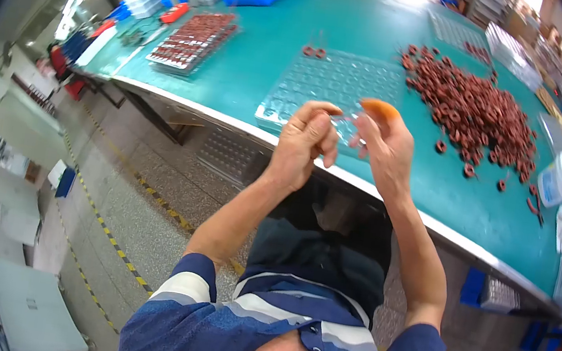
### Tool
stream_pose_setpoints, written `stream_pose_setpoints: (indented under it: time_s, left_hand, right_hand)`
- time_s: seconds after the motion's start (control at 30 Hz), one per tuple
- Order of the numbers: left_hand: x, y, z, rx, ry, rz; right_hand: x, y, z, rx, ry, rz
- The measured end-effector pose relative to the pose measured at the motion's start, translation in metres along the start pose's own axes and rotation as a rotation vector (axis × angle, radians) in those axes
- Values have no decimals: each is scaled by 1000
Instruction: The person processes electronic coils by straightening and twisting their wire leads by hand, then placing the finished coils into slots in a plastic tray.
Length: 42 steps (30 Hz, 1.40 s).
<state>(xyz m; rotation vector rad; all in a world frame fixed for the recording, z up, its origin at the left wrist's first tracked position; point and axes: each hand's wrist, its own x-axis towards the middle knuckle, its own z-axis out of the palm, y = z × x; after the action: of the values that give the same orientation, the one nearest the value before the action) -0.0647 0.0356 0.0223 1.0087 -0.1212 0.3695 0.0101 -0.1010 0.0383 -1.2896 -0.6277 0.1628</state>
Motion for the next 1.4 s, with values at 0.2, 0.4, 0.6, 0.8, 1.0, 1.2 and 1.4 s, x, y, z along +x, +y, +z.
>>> stream_pose_setpoints:
  time_s: [0.2, 0.4, 0.6, 0.8, 1.0, 1.2, 1.4]
  left_hand:
    - [-5, 2, 8, -84, 8, -84]
    - [-2, -2, 5, -132, 28, -90]
    - [-2, -2, 12, -65, -19, -111]
    - [-3, -4, 11, 58, -57, -149]
    - [6, -2, 15, 240, 6, -16]
    - [11, 6, 22, 811, -73, 217]
    - [24, 33, 1, 941, -423, 119]
  right_hand:
    - [11, 1, 1, 109, 71, -17]
    - [-1, -2, -13, -49, 110, 57]
    - [6, -2, -13, -86, 65, -41]
    - [15, -5, -22, -283, -9, -27]
    - [-4, -14, -20, -328, 193, -97]
    - [-3, -13, -22, 5, -24, 197]
    - [7, -7, -35, 249, -172, 430]
